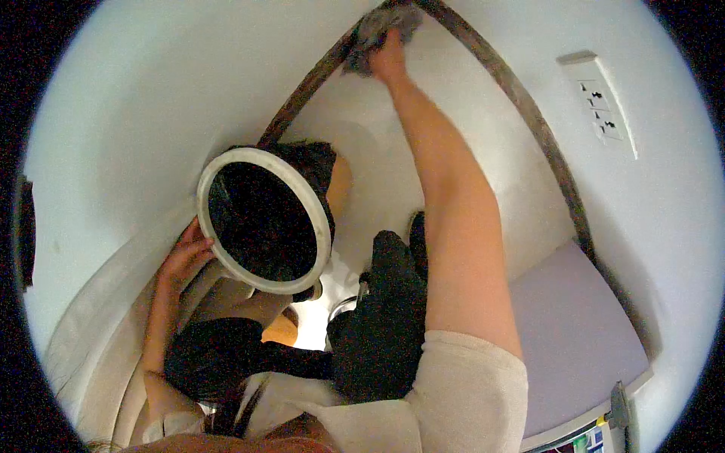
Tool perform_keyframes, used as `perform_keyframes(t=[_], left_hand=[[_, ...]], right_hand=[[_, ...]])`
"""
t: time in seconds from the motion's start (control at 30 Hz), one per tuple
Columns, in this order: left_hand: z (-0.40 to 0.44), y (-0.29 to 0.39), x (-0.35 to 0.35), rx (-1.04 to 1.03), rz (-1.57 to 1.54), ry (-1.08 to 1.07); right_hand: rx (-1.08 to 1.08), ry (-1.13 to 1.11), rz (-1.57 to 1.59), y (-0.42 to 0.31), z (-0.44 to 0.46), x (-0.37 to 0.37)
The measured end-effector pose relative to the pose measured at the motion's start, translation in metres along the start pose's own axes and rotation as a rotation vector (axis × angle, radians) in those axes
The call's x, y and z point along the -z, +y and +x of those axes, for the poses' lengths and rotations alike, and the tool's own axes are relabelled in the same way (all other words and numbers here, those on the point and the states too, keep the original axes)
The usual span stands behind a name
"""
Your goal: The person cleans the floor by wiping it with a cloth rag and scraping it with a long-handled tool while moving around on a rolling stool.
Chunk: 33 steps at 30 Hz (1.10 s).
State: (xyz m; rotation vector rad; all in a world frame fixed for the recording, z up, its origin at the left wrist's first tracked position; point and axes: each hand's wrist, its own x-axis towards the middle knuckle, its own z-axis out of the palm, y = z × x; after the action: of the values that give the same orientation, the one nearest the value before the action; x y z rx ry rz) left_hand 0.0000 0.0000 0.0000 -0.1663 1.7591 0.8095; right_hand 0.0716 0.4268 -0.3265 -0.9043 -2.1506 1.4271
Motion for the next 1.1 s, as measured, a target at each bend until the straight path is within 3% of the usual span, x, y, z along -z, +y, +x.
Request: perform_keyframes(t=[0.03,0.07,0.1,0.2,0.23,0.33,0.43,0.57,0.6,0.63,0.7,0.73,0.83,0.97,1.07,1.1], left_hand=[[0.003,-0.001,0.0,-0.003,0.006,-0.038],[0.004,-0.005,-0.001,0.002,0.013,-0.074],[-0.085,0.018,0.013,0.234,0.089,0.02],[-0.02,-0.002,-0.01,0.149,0.065,-0.018],[-0.025,-0.003,-0.002,0.151,0.074,-0.004],[-0.023,-0.005,0.007,0.129,0.128,-0.025],[-0.013,-0.004,0.012,0.091,0.157,-0.063],[-0.012,-0.003,0.012,0.111,0.113,-0.096],[-0.012,-0.002,0.011,0.087,0.092,-0.103],[-0.013,-0.001,0.009,0.065,0.071,-0.11],[-0.017,0.0,0.003,0.048,0.086,-0.109],[-0.019,0.001,0.001,0.052,0.125,-0.101],[-0.022,-0.001,-0.001,0.025,0.186,-0.071],[-0.021,-0.01,-0.001,0.022,0.277,-0.029],[-0.016,-0.01,0.001,-0.005,0.276,-0.042],[-0.017,-0.006,0.0,0.006,0.274,-0.029]], right_hand=[[0.01,0.004,-0.008,0.001,0.004,0.004],[0.025,-0.164,-0.138,-0.03,-0.037,0.003],[-0.115,-0.431,-0.12,-0.084,-0.136,-0.027],[0.0,-0.044,-0.301,-0.055,-0.088,0.056],[0.141,0.151,-0.358,-0.049,-0.074,0.065],[0.173,0.335,-0.646,-0.055,-0.047,0.096],[0.052,0.09,-0.936,-0.056,-0.05,0.073],[0.088,-0.121,-0.71,-0.033,-0.079,0.032],[0.196,-0.284,-0.814,-0.055,-0.096,0.028],[0.289,-0.31,-0.641,-0.048,-0.115,0.014],[0.216,-0.573,-0.548,-0.056,-0.143,-0.017],[0.353,-0.7,-0.566,-0.09,-0.156,0.001],[0.297,-0.381,-0.355,-0.066,-0.149,0.015],[0.061,0.094,-0.562,-0.061,-0.099,0.088],[-0.04,0.144,-0.624,-0.033,-0.08,0.081],[-0.065,-0.022,-0.634,-0.044,-0.085,0.076]])
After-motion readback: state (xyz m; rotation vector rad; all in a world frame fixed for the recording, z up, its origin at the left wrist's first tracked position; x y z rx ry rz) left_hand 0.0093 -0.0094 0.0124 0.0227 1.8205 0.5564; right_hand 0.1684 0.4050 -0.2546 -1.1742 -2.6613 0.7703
